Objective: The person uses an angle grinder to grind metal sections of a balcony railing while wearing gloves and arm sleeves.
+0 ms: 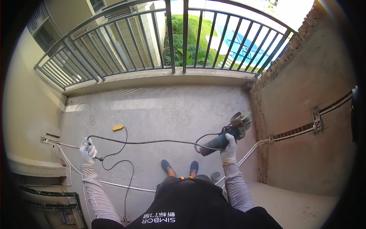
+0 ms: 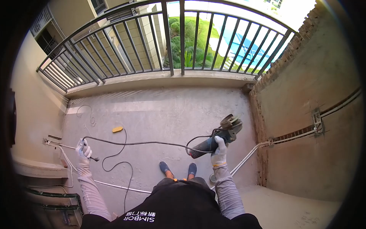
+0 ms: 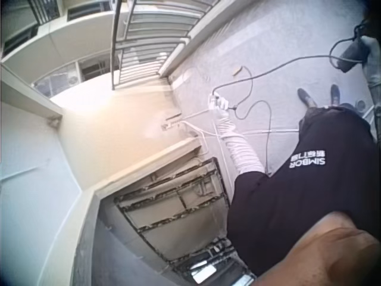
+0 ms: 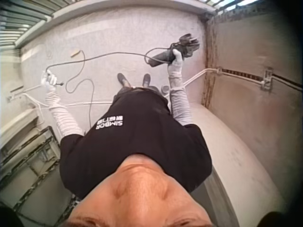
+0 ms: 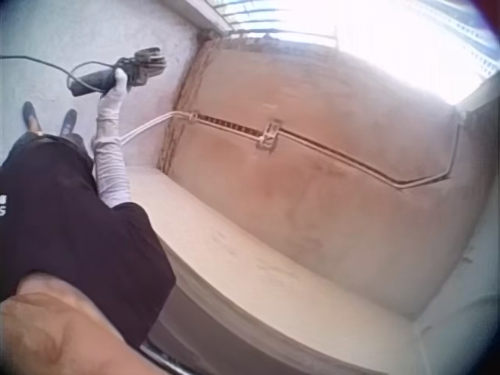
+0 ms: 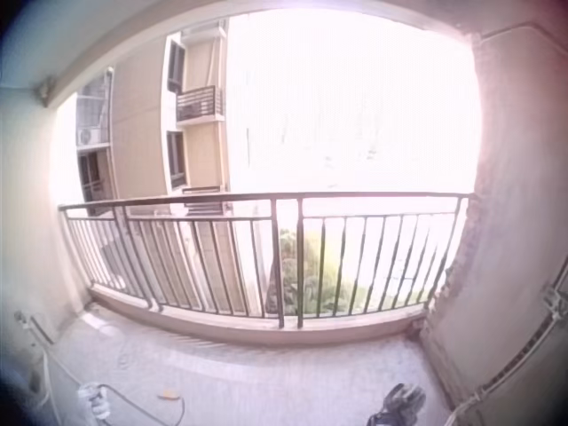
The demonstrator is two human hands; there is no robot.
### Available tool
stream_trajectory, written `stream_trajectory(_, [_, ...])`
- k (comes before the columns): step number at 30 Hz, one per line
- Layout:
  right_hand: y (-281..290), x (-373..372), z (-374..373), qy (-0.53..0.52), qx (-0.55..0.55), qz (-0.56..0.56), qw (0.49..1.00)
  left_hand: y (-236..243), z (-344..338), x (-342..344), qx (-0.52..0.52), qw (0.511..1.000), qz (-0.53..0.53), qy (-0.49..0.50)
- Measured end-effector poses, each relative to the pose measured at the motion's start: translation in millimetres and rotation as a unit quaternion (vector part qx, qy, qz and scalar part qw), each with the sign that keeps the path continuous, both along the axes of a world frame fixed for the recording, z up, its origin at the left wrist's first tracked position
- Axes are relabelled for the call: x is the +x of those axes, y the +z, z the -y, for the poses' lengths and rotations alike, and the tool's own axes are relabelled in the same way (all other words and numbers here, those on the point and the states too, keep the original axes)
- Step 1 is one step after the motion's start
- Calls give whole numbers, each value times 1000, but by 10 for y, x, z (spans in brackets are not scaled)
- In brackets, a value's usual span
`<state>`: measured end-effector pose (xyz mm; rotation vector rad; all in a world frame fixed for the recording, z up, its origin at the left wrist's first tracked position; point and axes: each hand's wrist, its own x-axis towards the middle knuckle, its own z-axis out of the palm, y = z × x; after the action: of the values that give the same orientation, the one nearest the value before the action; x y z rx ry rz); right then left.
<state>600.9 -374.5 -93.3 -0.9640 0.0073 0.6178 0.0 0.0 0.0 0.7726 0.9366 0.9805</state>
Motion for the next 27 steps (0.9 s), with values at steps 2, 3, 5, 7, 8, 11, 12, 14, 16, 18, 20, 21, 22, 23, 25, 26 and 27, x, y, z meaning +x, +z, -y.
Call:
stream_trajectory(2, [-5,8,-188,-101,96,-47,989,-97,53,-446,1,982,-188,-16])
stream_trajectory(3, [256,313,-117,-54,103,-78,990,-600,496,-657,-47,966,-255,-5])
stream_trajectory(5, [345,527,-92,-56,146,-141,978,-777,545,-976,-74,946,-315,-24])
stream_trajectory(7, [312,745,217,97,123,-138,978,-1128,707,-1109,-154,933,-325,5])
stream_trajectory(8, [413,867,127,140,23,-116,983,-1143,470,-1192,-136,941,-302,68])
stream_trajectory(11, [663,1081,184,307,-271,88,908,-1238,110,-1653,-161,930,-177,280])
stream_trajectory(12, [731,1200,173,342,-395,252,815,-1237,4,-1850,-159,924,-152,312])
stream_trajectory(14, [836,1349,98,382,-570,438,581,-954,-230,-2423,-147,913,-130,358])
stream_trajectory(16, [978,1371,-105,525,-543,428,496,-637,-174,-2915,-138,903,-127,387])
stream_trajectory(18, [932,1512,62,640,-482,312,510,-815,-205,-2899,-154,905,-112,381])
stream_trajectory(20, [917,1466,158,723,-391,193,535,-1135,-158,-2693,-170,882,-171,404])
stream_trajectory(21, [893,1445,220,753,-362,109,539,-1414,-113,-2535,-182,858,-230,421])
stream_trajectory(22, [798,1479,293,772,-315,75,546,-1476,-51,-2528,-196,890,-227,344])
stream_trajectory(23, [872,1204,167,733,-215,26,644,-1335,140,-2728,-189,885,-236,354])
stream_trajectory(25, [770,1082,274,625,-138,-81,764,-1468,173,-2590,-199,792,-293,497])
stream_trajectory(26, [731,951,320,542,-76,-110,830,-1477,290,-2577,-220,765,-287,533])
stream_trajectory(27, [790,933,222,555,-48,-94,825,-1604,528,-2600,-248,731,-275,573])
